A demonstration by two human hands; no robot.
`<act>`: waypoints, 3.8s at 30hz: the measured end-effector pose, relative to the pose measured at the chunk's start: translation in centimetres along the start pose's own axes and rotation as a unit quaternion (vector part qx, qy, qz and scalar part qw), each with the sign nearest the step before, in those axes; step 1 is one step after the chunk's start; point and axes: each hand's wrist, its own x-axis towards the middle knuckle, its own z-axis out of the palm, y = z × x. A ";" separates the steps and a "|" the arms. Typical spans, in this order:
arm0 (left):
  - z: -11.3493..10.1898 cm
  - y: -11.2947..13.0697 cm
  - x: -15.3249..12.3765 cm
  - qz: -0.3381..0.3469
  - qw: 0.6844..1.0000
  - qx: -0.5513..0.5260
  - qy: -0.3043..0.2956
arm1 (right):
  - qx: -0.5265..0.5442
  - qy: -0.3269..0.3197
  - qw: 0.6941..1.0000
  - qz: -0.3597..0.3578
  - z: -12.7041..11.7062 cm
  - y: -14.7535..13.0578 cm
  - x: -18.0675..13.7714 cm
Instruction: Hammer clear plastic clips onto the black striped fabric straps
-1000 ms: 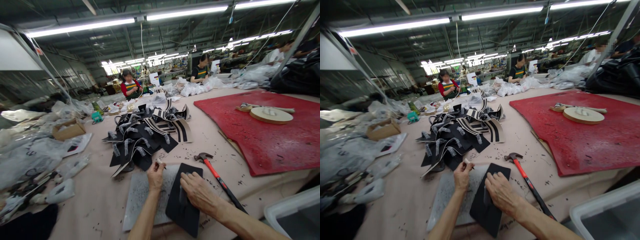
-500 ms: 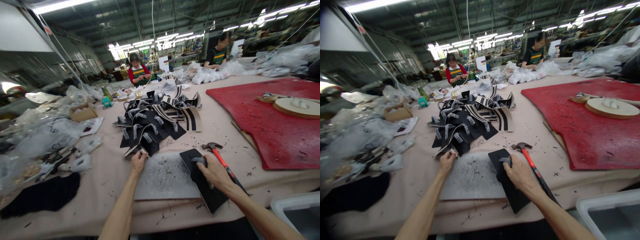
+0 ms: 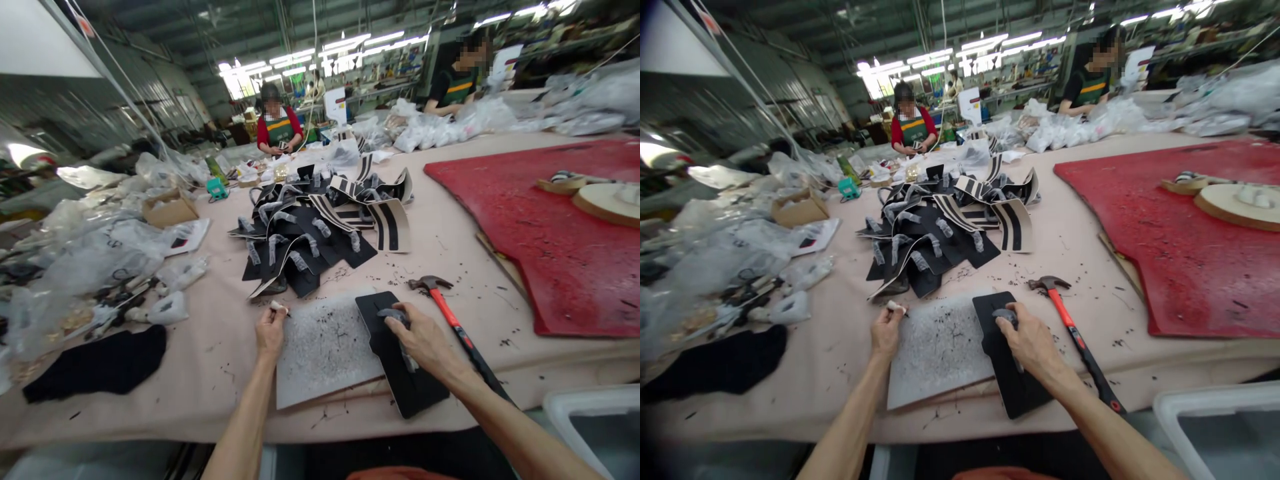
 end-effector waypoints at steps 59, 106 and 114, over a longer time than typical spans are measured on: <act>16.7 8.4 -7.6 0.123 0.943 0.002 -0.310 | -0.068 0.143 0.986 -0.057 -0.1 6.6 -2.4; 16.7 8.2 -7.8 0.143 0.939 0.033 -0.310 | 0.210 -0.053 0.953 0.211 -3.0 12.4 -0.3; 16.1 8.0 -7.9 0.199 0.918 0.063 -0.338 | 0.408 -0.068 0.870 0.267 -4.1 7.2 -0.5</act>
